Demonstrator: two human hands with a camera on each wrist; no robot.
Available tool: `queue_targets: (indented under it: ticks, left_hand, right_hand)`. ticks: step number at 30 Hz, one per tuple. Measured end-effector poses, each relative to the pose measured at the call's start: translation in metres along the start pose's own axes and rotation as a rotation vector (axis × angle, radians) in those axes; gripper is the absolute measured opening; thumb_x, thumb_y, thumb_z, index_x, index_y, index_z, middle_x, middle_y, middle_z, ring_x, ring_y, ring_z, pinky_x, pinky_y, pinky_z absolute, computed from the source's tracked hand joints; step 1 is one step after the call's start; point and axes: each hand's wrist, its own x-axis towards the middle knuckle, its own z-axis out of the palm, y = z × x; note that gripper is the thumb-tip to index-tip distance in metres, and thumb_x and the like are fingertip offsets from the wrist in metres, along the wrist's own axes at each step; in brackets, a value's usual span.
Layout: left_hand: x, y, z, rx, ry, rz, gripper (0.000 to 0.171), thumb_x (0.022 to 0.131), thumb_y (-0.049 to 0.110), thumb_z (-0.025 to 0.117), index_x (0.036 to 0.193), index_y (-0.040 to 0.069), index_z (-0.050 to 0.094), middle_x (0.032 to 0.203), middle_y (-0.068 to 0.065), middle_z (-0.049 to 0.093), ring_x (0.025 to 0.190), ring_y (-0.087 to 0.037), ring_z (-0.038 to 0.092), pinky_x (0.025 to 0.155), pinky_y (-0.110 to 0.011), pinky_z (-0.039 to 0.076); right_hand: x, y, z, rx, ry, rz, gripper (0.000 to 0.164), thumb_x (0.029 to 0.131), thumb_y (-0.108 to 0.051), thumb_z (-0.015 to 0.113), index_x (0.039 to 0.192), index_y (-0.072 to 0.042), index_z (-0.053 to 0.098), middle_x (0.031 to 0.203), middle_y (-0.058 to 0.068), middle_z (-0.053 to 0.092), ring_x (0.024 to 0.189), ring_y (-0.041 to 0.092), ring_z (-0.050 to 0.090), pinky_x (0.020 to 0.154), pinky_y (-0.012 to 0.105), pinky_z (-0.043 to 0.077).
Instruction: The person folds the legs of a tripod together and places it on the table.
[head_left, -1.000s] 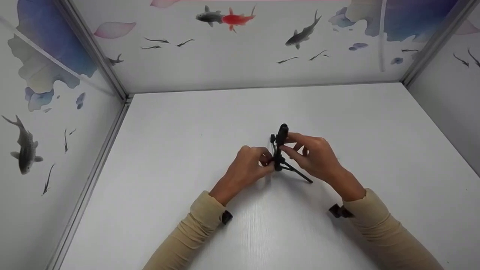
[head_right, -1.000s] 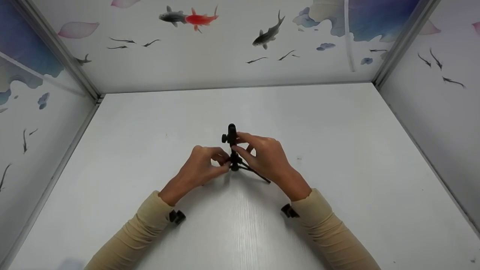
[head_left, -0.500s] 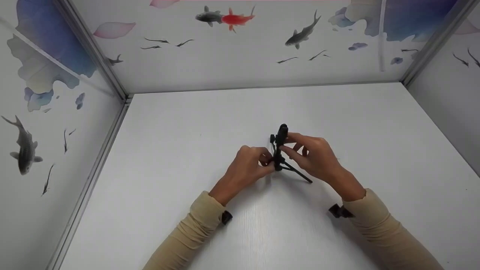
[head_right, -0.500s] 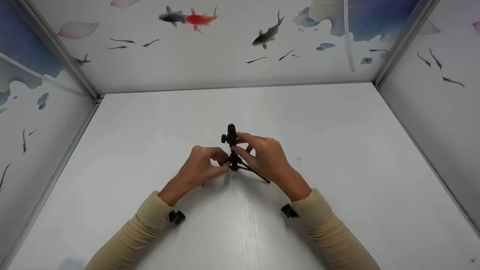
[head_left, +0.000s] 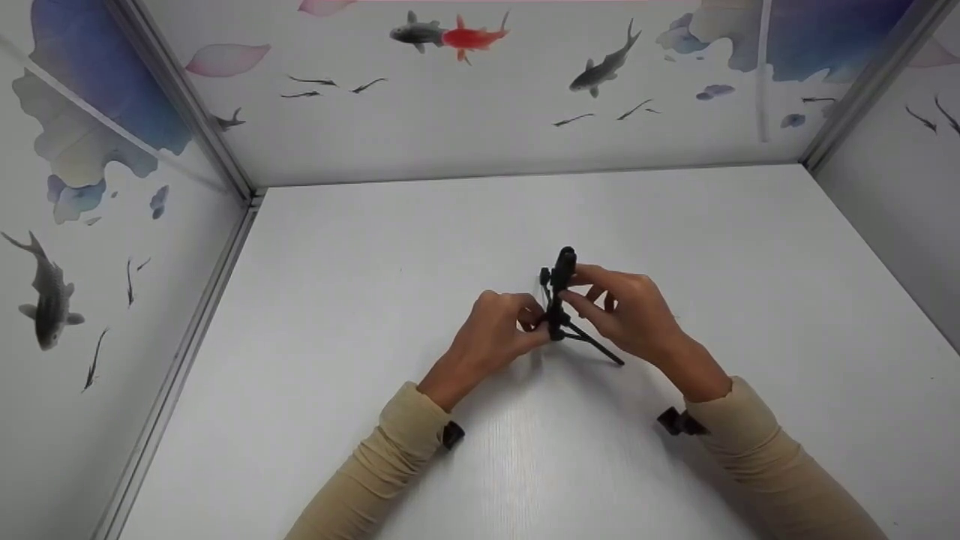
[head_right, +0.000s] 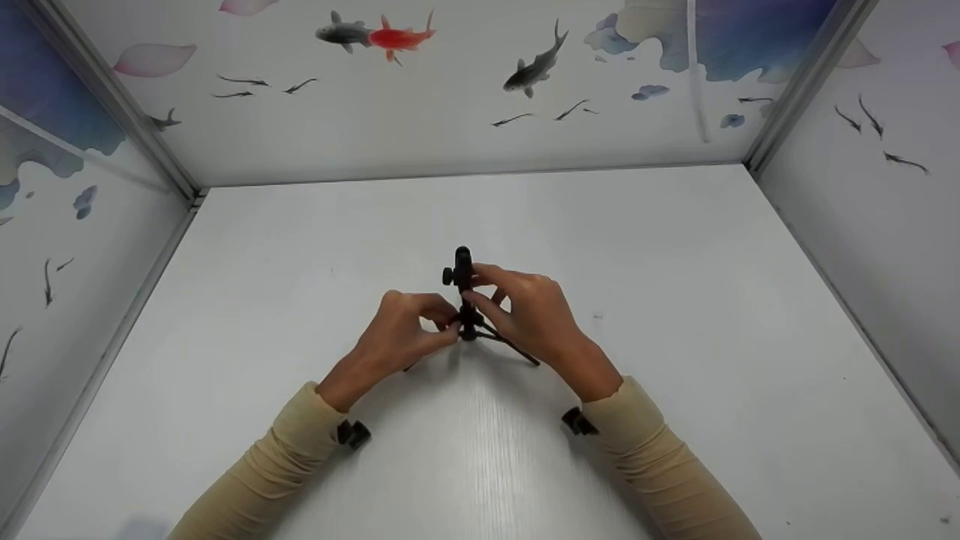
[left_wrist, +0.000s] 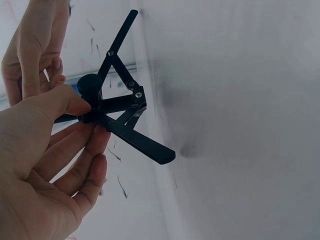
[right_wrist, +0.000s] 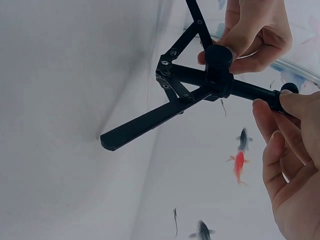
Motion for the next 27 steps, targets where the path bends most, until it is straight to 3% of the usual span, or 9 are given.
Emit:
queue_targets:
  ticks: [20,27]
  left_hand:
    - [-0.0002,0.0014,-0.0017,-0.005,0.025,0.013,0.008,0.092,0.014,0.084,0.096,0.008,0.084,0.083,0.0,0.084,0.074,-0.005,0.077,0.07,-0.018,0.056]
    - [-0.0003,0.0015,-0.0013,-0.03,0.042,0.024,0.007,0.092,0.012,0.083,0.096,0.007,0.084,0.085,-0.003,0.084,0.076,-0.009,0.08,0.073,-0.032,0.064]
  right_hand:
    - [0.0009,0.0006,-0.0004,0.001,-0.005,-0.013,0.035,0.098,-0.011,0.082,0.132,-0.016,0.074,0.113,0.0,0.085,0.075,0.01,0.076,0.058,0.024,0.055]
    - [0.0008,-0.0006,-0.0011,0.011,-0.005,-0.003,0.035,0.098,-0.012,0.081,0.133,-0.016,0.074,0.114,0.0,0.084,0.076,0.01,0.077,0.058,0.023,0.055]
